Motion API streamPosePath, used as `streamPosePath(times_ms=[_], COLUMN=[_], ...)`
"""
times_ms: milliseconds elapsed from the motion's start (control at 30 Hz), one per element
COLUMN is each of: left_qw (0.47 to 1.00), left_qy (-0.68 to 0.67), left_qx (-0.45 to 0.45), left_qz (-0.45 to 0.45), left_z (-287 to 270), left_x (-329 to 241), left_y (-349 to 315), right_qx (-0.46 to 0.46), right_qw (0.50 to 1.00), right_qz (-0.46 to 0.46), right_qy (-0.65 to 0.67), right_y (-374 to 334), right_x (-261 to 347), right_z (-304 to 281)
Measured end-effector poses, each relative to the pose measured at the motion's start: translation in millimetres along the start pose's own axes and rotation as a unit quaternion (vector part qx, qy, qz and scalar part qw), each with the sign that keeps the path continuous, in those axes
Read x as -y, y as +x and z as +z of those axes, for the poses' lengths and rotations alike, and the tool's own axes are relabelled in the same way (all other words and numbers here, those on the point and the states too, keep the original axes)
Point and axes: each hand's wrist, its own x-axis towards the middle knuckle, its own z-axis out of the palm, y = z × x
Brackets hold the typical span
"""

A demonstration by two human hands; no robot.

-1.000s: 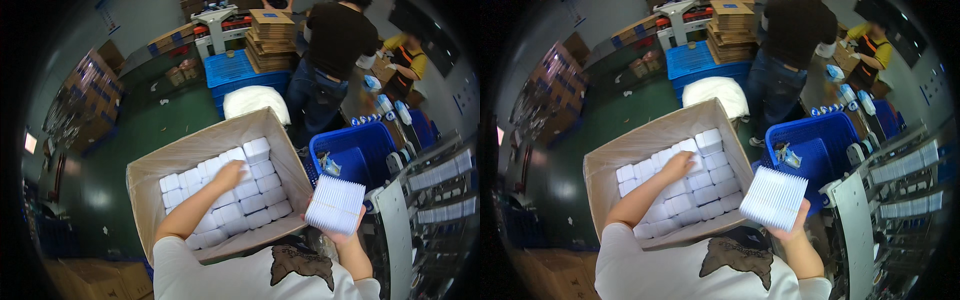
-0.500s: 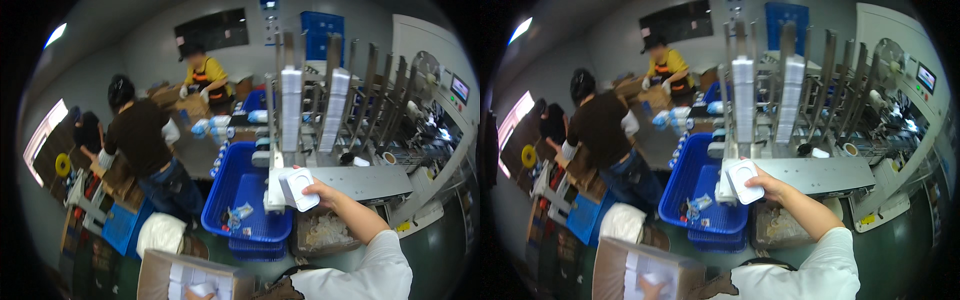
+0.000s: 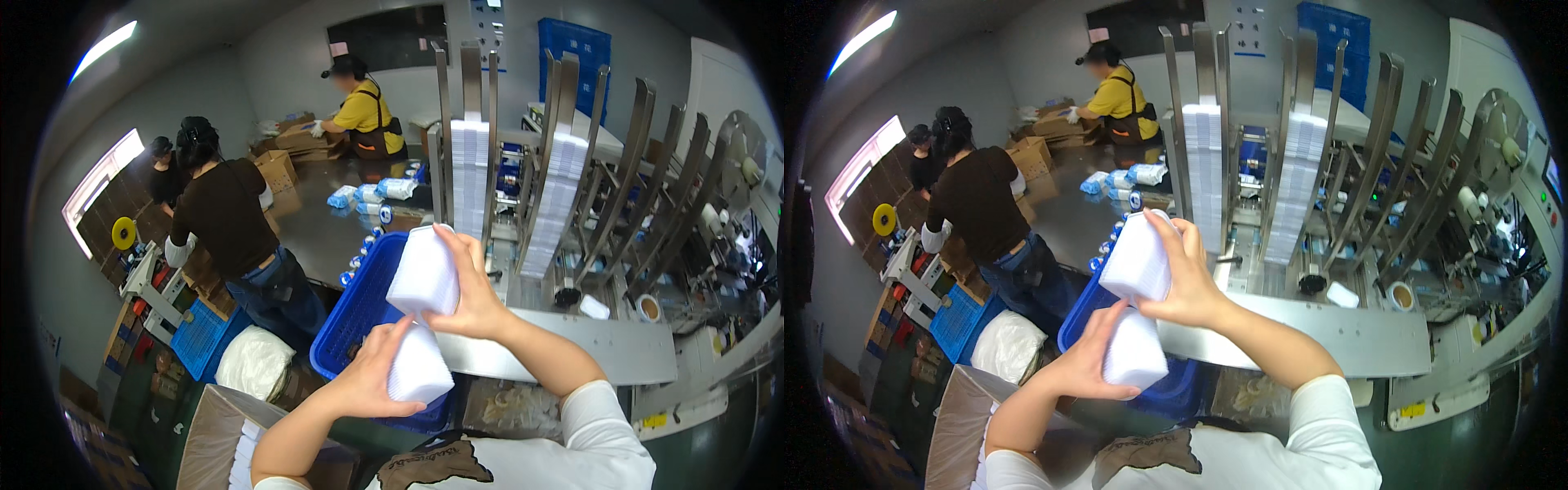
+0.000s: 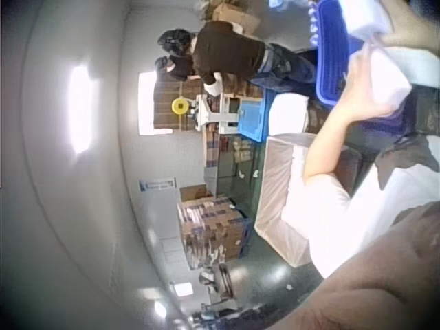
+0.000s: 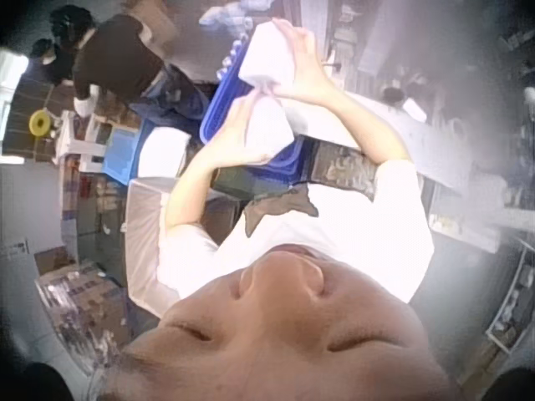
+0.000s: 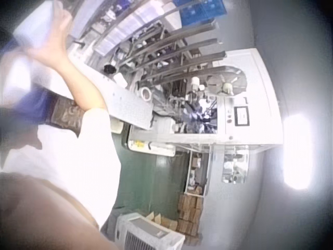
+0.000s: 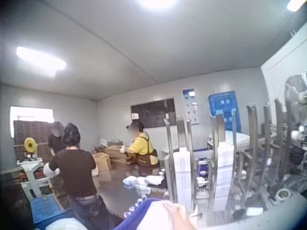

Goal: The person places white plastic items into a large cardboard box, moves several boxes to a sealing machine, and then pulls a loaded pallet jack through a warehouse into a storage area.

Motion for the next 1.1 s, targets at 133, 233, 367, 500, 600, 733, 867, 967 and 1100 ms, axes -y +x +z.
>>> streamPosePath(times_ms=[133,233,367,500,600,733,867,967,1100], left_qw=[0.999,0.991,0.982,0.938,0.8,0.676,0.648,0.638,0.651], left_qy=[-0.008,-0.111,-0.179,-0.337,-0.558,-0.695,-0.696,-0.686,-0.63], left_qx=[0.033,0.077,0.004,-0.062,-0.119,-0.163,-0.259,-0.303,-0.363], left_qz=[-0.014,-0.023,0.056,-0.063,-0.186,-0.185,-0.169,-0.177,-0.216], left_z=[15.3,36.0,79.6,90.6,107.0,134.1,131.8,127.0,117.2], left_x=[7.9,7.5,27.1,41.0,58.3,96.2,92.9,95.5,86.0], left_y=[41.2,57.6,78.4,64.7,43.0,16.0,-4.6,-2.6,28.4], right_qx=[0.005,0.009,-0.039,-0.167,-0.315,-0.178,-0.026,0.12,-0.01], right_qw=[0.997,0.998,0.758,0.974,0.864,0.76,0.703,0.761,0.824], right_qz=[-0.067,-0.01,0.338,-0.048,-0.226,-0.137,-0.142,-0.093,-0.181], right_qy=[-0.043,0.065,0.556,0.146,-0.319,-0.611,-0.697,-0.631,-0.537], right_y=[6.8,13.5,59.2,189.9,283.2,323.8,294.2,263.6,211.7], right_x=[-12.9,-32.9,-61.4,-71.1,-58.2,-81.0,-103.3,-94.2,-95.0], right_z=[-15.9,-9.6,-1.8,-51.4,-117.5,-137.0,-114.7,-104.7,-89.1])
